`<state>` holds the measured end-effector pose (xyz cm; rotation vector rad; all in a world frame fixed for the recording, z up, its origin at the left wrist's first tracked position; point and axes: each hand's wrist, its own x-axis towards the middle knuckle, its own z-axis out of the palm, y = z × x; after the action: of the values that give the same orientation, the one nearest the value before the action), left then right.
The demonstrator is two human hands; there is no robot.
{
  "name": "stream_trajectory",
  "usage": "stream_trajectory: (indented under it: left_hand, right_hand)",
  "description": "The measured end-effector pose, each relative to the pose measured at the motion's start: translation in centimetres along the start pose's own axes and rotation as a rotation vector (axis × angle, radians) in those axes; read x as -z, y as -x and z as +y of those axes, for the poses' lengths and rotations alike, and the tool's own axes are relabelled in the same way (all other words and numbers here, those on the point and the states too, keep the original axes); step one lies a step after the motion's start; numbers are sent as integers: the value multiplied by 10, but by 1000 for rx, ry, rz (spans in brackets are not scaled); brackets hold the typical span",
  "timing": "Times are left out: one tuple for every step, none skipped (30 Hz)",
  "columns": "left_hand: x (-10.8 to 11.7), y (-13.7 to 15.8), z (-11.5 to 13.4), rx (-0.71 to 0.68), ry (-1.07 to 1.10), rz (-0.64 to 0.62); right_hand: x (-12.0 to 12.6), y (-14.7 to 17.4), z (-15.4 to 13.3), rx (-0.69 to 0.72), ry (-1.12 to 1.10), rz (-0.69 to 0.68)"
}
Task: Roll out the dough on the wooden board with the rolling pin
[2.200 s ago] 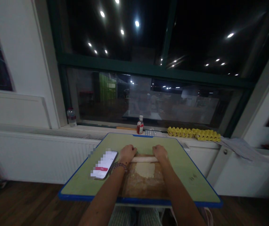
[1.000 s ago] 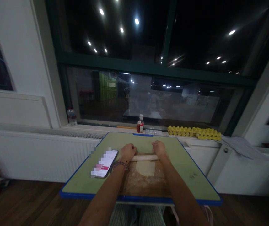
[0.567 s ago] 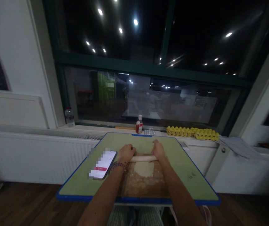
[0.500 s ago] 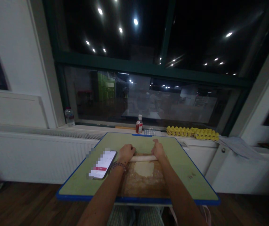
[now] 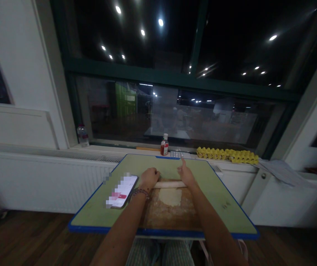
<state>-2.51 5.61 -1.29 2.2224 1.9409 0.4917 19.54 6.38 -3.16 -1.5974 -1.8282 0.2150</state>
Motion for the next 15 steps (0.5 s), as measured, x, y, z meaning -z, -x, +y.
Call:
stream_trajectory:
  left_hand:
    - [0, 0, 0, 0, -1, 0]
    - [0, 0, 0, -1, -2, 2]
    - [0, 0, 0, -4, -3, 4]
    - [0, 0, 0, -7, -5, 7]
    - [0, 1, 0, -10, -6, 10]
    - [0, 1, 0, -13, -7, 11]
    - [1, 1, 0, -14, -8, 12]
    - [1, 1, 0, -15, -8, 12]
    - [1, 1, 0, -15, -7, 11]
    - [1, 1, 1, -15, -7, 10]
    - [1, 1, 1, -15, -6, 8]
    - [1, 1, 1, -15, -5, 8]
    - [1, 1, 1, -16, -3, 7]
    - [1, 1, 1, -17, 0, 7]
    - [1, 1, 2, -18, 2, 7]
  right_hand:
    - [0, 1, 0, 15, -9, -4]
    - [0, 1, 1, 29, -17, -7]
    - [-1, 1, 1, 45, -26, -11]
    - [-1, 2, 1, 60, -35, -14]
    - [-1, 2, 2, 76, -45, -17]
    - [-1, 2, 2, 92, -56, -19]
    - [-1, 2, 3, 105, -66, -21]
    - [-2, 1, 3, 116, -75, -22]
    - [-2, 1, 4, 124, -82, -22]
    - [-2, 1, 4, 130, -88, -23]
    - [-2, 1, 5, 135, -93, -26]
    - [-3, 2, 5, 139, -97, -31]
    - [-3, 2, 5, 142, -100, -38]
    - [-2, 2, 5, 145, -103, -45]
    - [-2, 3, 5, 146, -105, -52]
